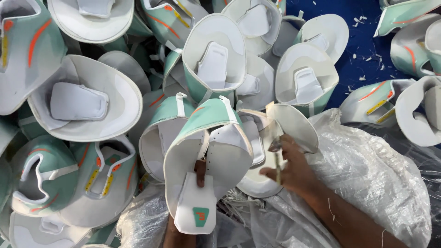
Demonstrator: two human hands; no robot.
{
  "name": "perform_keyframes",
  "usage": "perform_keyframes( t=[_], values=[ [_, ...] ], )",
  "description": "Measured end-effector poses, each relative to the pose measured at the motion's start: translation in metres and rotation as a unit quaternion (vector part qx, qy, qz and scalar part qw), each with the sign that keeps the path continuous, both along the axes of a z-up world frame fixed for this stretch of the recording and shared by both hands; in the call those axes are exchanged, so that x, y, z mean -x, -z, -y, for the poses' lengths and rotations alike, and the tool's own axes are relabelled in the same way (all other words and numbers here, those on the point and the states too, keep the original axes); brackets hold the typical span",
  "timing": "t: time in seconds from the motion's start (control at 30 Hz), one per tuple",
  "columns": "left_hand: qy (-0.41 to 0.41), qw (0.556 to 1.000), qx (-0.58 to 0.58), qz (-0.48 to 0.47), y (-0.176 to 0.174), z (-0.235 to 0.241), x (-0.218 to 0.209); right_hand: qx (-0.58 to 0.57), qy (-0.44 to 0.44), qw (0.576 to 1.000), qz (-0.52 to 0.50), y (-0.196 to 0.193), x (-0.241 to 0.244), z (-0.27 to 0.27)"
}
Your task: The person uses scissors to trim excess threads and fabric from the edges of white and teal shoe uppers. They handle the shoes one by one, cutting loose material and occasionally shaking the shoe to remove debris.
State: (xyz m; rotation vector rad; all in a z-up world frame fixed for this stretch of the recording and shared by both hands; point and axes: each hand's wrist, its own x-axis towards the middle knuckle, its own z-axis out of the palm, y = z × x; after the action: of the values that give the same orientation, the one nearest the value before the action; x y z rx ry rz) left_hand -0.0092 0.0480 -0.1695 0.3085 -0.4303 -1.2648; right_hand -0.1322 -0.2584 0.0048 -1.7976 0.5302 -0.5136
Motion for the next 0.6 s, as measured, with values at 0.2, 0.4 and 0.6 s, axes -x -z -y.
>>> perform_keyframes(
  t=[0.2, 0.4, 0.6],
  values=[
    [0.019, 0.999, -0.011, 0.049, -0.128, 0.078, -0.031, 0.230, 0.016, 0.973, -0.004, 0.044, 0.012, 0.005],
    [0.028, 0.995, -0.013, 0.097, -0.166, 0.118, -0.034, 0.346, 0.090, 0.934, 0.002, -0.011, -0.003, 0.002],
    [0.024, 0.987, -0.021, 0.158, -0.178, 0.125, -0.045, 0.269, 0.090, 0.938, -0.198, -0.004, -0.006, 0.006]
  ],
)
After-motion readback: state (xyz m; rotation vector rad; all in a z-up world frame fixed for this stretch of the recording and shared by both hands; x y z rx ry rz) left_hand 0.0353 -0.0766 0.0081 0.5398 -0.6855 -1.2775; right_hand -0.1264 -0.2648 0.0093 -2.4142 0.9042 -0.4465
